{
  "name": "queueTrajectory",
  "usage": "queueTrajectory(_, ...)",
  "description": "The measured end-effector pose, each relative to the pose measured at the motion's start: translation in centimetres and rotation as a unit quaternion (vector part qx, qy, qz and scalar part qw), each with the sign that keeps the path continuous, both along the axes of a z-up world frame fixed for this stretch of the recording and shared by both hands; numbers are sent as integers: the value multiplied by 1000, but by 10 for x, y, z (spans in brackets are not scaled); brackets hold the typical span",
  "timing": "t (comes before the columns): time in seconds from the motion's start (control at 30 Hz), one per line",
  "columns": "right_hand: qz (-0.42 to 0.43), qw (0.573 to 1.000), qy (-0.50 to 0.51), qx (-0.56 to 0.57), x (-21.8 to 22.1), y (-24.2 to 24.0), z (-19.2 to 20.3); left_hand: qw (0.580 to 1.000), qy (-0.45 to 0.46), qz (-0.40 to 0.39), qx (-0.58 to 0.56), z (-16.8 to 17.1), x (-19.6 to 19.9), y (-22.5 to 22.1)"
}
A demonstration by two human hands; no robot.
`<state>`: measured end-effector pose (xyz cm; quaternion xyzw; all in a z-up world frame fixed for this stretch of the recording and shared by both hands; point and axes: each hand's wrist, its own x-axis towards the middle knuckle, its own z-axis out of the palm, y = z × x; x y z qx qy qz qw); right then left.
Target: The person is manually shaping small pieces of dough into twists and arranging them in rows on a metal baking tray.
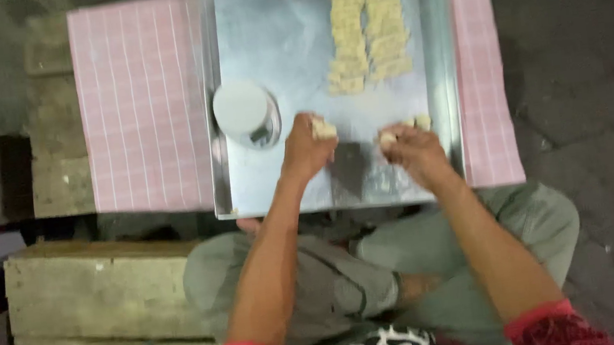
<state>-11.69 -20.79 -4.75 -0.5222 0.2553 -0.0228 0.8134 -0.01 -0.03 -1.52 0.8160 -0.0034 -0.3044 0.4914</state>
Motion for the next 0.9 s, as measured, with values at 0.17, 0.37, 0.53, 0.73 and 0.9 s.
queueTrajectory(0.17,-9,999,50,0,6,-5,10,999,4,20,-27,13,-1,0)
queueTrajectory(0.37,27,999,20,12,7,1,21,999,5,16,-29,11,-1,1)
queueTrajectory(0.53,23,996,77,-34,6,-10,-1,1000,9,13,-21,19,0,1)
queueTrajectory(0.73,8,1000,20,9,8,-4,21,999,26,23,-32,16,4,-2)
queueTrajectory(0.9,55,998,7,8,0,-15,-3,999,-8,12,-35,10,0,2)
